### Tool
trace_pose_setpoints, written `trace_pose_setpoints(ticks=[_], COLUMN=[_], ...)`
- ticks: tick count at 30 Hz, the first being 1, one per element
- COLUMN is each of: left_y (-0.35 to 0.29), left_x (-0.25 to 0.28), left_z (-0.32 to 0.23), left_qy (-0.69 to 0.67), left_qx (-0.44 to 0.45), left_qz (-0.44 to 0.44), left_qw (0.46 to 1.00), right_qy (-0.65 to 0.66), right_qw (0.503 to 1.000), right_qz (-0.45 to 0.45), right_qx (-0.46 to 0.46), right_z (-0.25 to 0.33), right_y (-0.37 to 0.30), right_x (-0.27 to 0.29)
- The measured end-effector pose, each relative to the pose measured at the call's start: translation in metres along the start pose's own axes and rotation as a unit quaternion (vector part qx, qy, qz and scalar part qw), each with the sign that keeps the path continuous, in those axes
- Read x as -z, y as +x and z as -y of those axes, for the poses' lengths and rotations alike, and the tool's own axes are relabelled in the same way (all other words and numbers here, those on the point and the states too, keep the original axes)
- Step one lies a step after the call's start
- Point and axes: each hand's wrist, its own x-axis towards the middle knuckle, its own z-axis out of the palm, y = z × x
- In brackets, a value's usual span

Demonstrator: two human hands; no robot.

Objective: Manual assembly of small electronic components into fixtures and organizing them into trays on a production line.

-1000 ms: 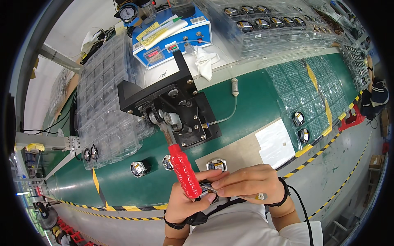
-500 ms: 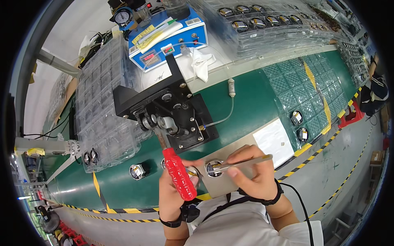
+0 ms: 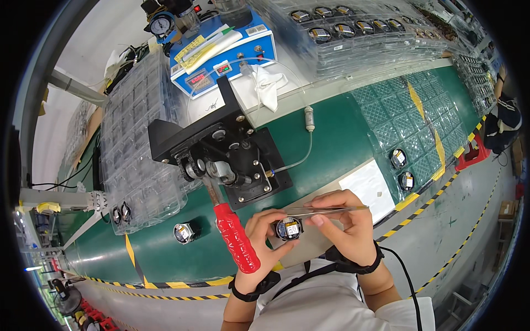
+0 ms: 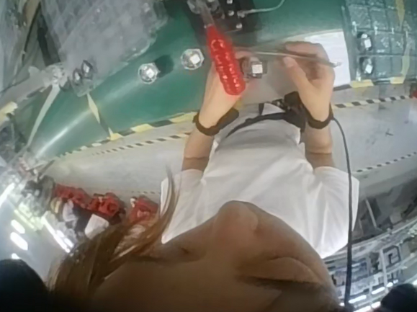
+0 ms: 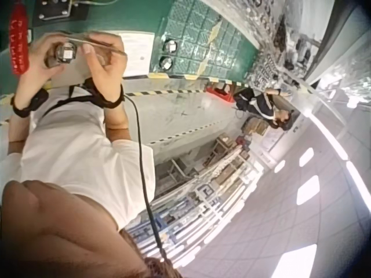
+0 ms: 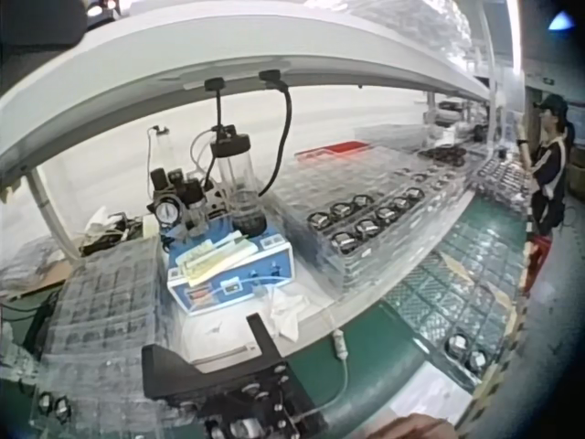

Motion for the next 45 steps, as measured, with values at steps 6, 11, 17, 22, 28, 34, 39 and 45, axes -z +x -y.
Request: trace_pose_setpoints(ticks=[6, 11, 17, 22, 28, 34, 39, 45], left_y=[-0.012, -0.018, -0.025, -0.03, -0.027, -0.028, -0.028, -0.029], left_x=[0.026, 0.047, 0.049, 0.039, 0.027, 0.019, 0.017, 0.017], left_z=[-0.001, 0.011, 0.023, 0.006, -0.02, -0.025, -0.026, -0.028], left_qy=[-0.016, 0.144, 0.26, 0.021, -0.345, -0.342, -0.332, -0.323], left_qx=[0.059, 0.187, 0.165, 0.104, 0.095, 0.069, 0.07, 0.067], left_qz=[-0.108, -0.191, -0.158, -0.187, -0.152, -0.131, -0.133, -0.132], left_qw=[0.992, 0.953, 0.938, 0.977, 0.921, 0.928, 0.931, 0.935], right_qy=[-0.004, -0.043, -0.109, -0.038, 0.04, 0.005, 0.013, 0.01], right_qw=[1.0, 0.998, 0.989, 0.994, 0.993, 0.991, 0.991, 0.989], right_qz=[0.009, 0.045, 0.089, 0.097, 0.112, 0.115, 0.115, 0.127], right_qx=[-0.006, -0.015, -0.034, 0.011, 0.029, 0.068, 0.07, 0.072], right_z=[-0.002, -0.001, 0.003, -0.006, -0.007, -0.008, -0.009, -0.008], right_y=[-0.002, -0.001, -0.007, -0.019, -0.028, -0.026, -0.026, -0.026], right_x=[0.004, 0.004, -0.003, -0.016, -0.02, -0.021, -0.022, -0.022])
